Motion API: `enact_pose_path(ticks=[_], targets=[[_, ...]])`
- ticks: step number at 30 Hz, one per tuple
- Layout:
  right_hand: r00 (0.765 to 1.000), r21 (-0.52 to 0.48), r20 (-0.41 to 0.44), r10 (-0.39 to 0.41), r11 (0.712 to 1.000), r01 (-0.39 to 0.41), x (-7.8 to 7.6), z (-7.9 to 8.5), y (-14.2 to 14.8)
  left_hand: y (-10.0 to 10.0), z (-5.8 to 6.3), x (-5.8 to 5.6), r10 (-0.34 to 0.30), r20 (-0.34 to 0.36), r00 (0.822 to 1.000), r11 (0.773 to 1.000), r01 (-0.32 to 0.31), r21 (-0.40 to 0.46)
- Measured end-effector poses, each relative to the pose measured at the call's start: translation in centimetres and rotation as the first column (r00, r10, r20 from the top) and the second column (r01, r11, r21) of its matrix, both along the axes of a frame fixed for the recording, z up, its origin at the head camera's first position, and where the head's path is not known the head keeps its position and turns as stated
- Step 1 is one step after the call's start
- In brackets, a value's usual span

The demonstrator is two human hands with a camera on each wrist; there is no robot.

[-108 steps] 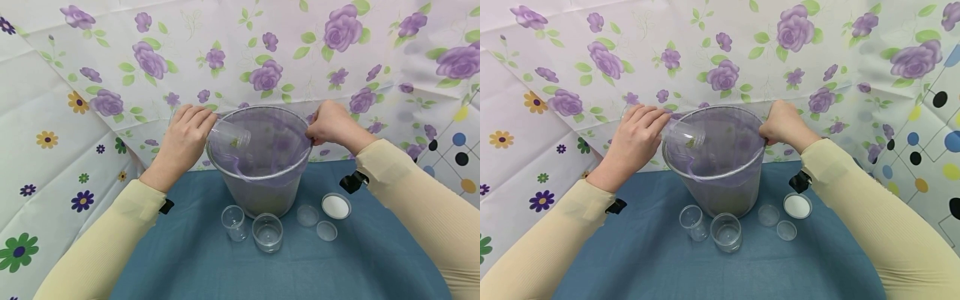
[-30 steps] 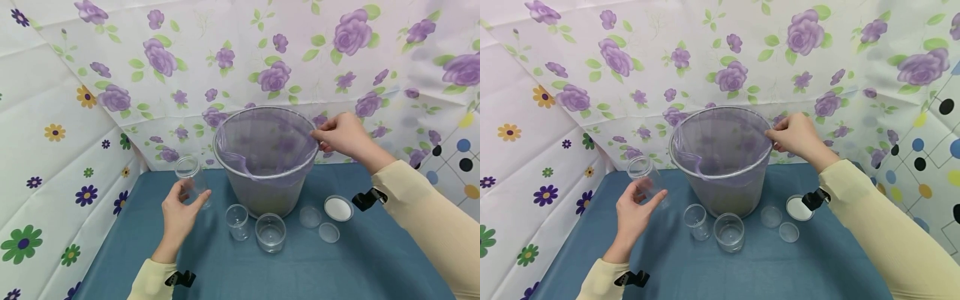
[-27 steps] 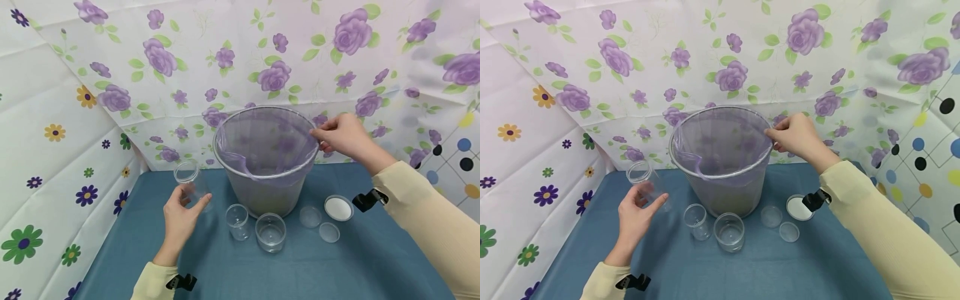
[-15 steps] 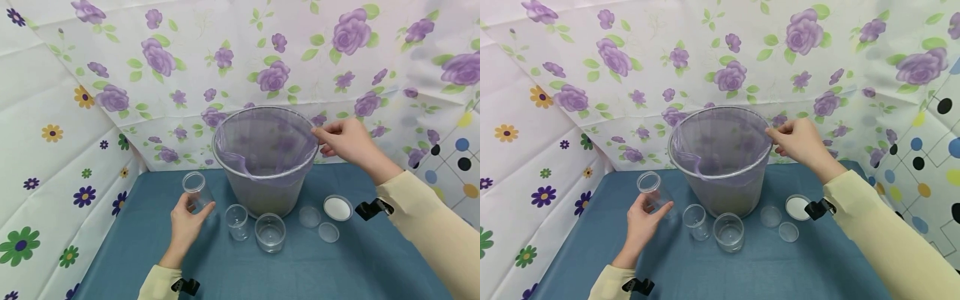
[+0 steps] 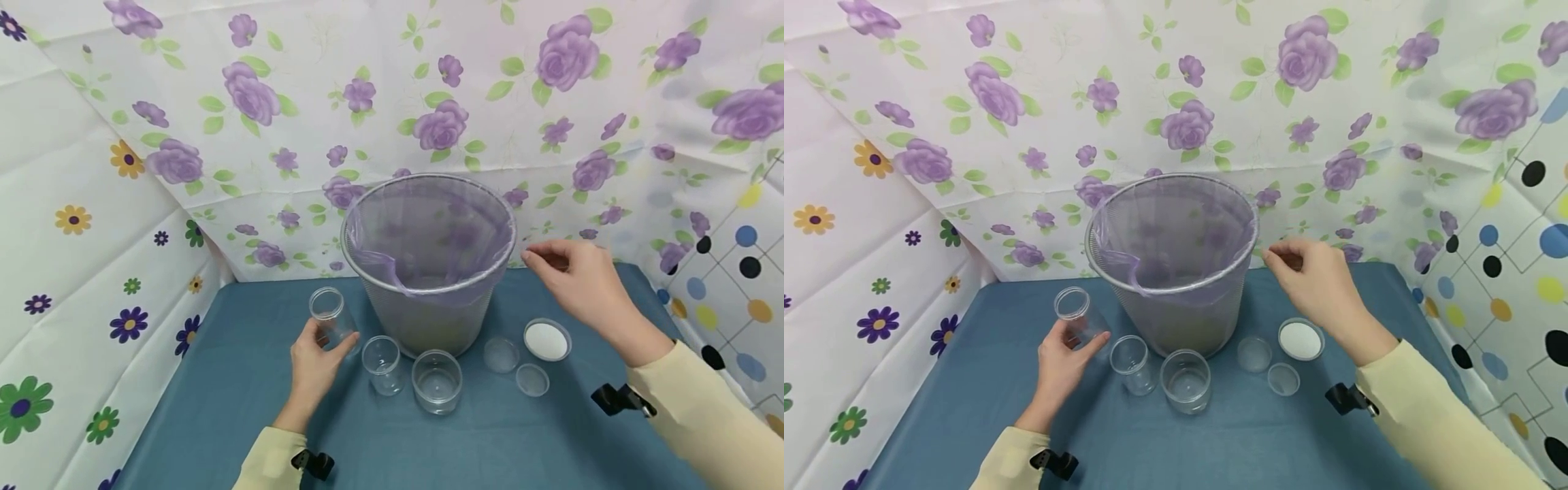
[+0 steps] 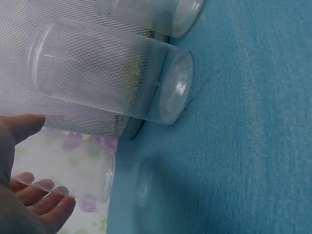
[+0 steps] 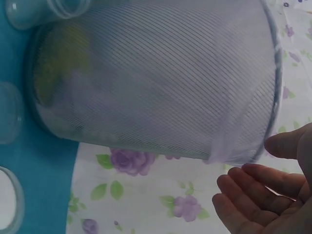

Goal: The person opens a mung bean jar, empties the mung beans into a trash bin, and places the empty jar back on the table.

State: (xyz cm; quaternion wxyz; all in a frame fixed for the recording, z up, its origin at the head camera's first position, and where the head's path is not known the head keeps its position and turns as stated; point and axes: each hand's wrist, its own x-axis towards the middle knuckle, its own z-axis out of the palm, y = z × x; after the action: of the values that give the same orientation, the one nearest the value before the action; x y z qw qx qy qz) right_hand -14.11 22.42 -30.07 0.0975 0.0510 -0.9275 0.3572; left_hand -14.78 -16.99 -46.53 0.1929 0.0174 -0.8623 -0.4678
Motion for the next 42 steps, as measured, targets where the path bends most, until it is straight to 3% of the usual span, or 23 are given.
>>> enact_pose_path(ticks=[8,18,27,42], targets=[[1.000,0.020,-0.016,0.011,1.000,-0.011,2.0,-3.6,0.1,0.6,-0.8,-0.9,-0.006,-0.007,1.000,1.000,0.006,-0.010],[1.000,0.048,-0.007,-0.014,0.999,0.014,3.6,-6.3,0.3,0.6,-1.3,-1.4,0.006,-0.010,1.000,1.000,-0.006,-0.017],[1.000,0.104,0.001,-0.021,0.994,0.021,4.4,-8.0,0.5,0.5,-1.8,-1.5,0.001,0.011,1.000,1.000,-0.001,-0.011],[0.999,0.112,-0.040,-0.034,0.993,0.039,5.9,-10.3,0.7,0.1,-2.8,-1.6,-0.015,0.038,0.999,0.999,0.016,-0.034]])
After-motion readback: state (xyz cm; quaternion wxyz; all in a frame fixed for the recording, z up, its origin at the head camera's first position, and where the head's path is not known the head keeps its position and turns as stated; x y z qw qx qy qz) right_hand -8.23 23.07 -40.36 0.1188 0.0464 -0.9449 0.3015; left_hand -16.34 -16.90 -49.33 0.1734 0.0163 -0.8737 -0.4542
